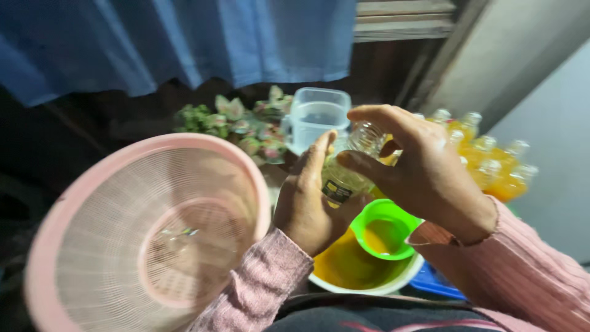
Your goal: The person pours an orange liquid from a large metal pot into multiple clear plastic bottles using a green plastic funnel. The person repeatedly scoops liquid with the funnel and fills each bottle one at a time, placing filled bottles on a blue tray.
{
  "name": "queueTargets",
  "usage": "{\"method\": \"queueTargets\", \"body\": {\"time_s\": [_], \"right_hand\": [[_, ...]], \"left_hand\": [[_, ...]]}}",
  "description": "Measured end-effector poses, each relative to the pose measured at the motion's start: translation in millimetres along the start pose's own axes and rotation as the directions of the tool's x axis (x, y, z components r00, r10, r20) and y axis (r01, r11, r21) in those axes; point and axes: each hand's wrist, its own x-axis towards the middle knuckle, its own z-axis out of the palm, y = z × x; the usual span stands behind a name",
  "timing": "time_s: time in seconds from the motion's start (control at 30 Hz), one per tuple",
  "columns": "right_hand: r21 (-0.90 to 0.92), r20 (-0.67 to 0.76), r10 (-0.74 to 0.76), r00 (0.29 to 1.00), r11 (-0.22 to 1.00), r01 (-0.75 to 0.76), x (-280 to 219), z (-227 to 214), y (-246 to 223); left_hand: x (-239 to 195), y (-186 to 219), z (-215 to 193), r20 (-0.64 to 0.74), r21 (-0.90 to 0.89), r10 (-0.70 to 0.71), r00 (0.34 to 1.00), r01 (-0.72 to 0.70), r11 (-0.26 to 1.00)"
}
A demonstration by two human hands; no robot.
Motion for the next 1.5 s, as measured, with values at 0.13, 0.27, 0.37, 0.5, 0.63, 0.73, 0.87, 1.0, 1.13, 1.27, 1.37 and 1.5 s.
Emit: {"method": "queueTargets", "body": {"time_s": [0.13, 0.27, 0.37, 0.5, 0.63, 0.73, 0.87, 1.0, 1.13, 1.27, 1.37, 1.5], "right_hand": [[-0.045, 0.093, 0.338, 0.937, 0.941, -0.335, -35.4, -55.2, 31.3], [-0.04, 0.079, 0.424, 0.902, 0.906, -0.422, -63.9, -102.3, 58.7], [-0.124, 0.116, 0.654, 0.747, 0.756, -0.643, -83.2, -126.4, 78.9], [-0.098, 0.061, 0.585, 0.808, 0.81, -0.579, -109.9, -136.0, 102.5], [-0.114, 0.06, 0.589, 0.806, 0.806, -0.581, -128.6, -127.3, 123.0], [-0.163, 0.083, 0.605, 0.792, 0.792, -0.589, -136.6, -112.7, 140.8], [-0.222, 0.091, 0.611, 0.786, 0.782, -0.582, -145.0, -87.9, 161.2], [-0.2, 0.085, 0.535, 0.84, 0.836, -0.512, -156.0, -62.1, 180.8], [-0.198, 0.097, 0.473, 0.876, 0.872, -0.449, -171.6, -28.6, 198.4], [-0.183, 0.135, 0.428, 0.894, 0.897, -0.402, -178.1, -9.9, 218.0], [-0.213, 0.158, 0.421, 0.893, 0.898, -0.385, -183.2, -1.6, 234.4], [-0.218, 0.207, 0.384, 0.9, 0.915, -0.341, -189.6, 5.3, 255.6]], "left_hand": [[-0.1, 20.8, 51.5, 0.141, 0.06, 0.132, 0.981, -0.142, 0.988], [0.4, 37.1, 96.2, 0.204, 0.165, 0.16, 0.966, -0.195, 0.967], [6.0, 40.7, 118.5, 0.212, 0.342, 0.221, 0.952, -0.284, 0.896], [1.5, 43.7, 136.4, 0.238, 0.53, 0.269, 0.933, -0.356, 0.77], [-2.0, 44.0, 143.8, 0.288, 0.593, 0.274, 0.918, -0.396, 0.702], [-3.3, 39.2, 142.7, 0.324, 0.595, 0.232, 0.917, -0.388, 0.704], [3.2, 29.8, 134.0, 0.377, 0.597, 0.191, 0.906, -0.395, 0.698], [10.8, 19.1, 132.5, 0.398, 0.581, 0.169, 0.902, -0.39, 0.714], [9.2, 1.6, 129.6, 0.428, 0.585, 0.115, 0.897, -0.371, 0.721], [10.7, -4.6, 128.9, 0.437, 0.615, 0.055, 0.898, -0.343, 0.71], [10.4, -5.6, 132.2, 0.443, 0.658, -0.01, 0.897, -0.317, 0.683], [12.4, -0.7, 142.4, 0.367, 0.68, -0.061, 0.928, -0.223, 0.699]]}}
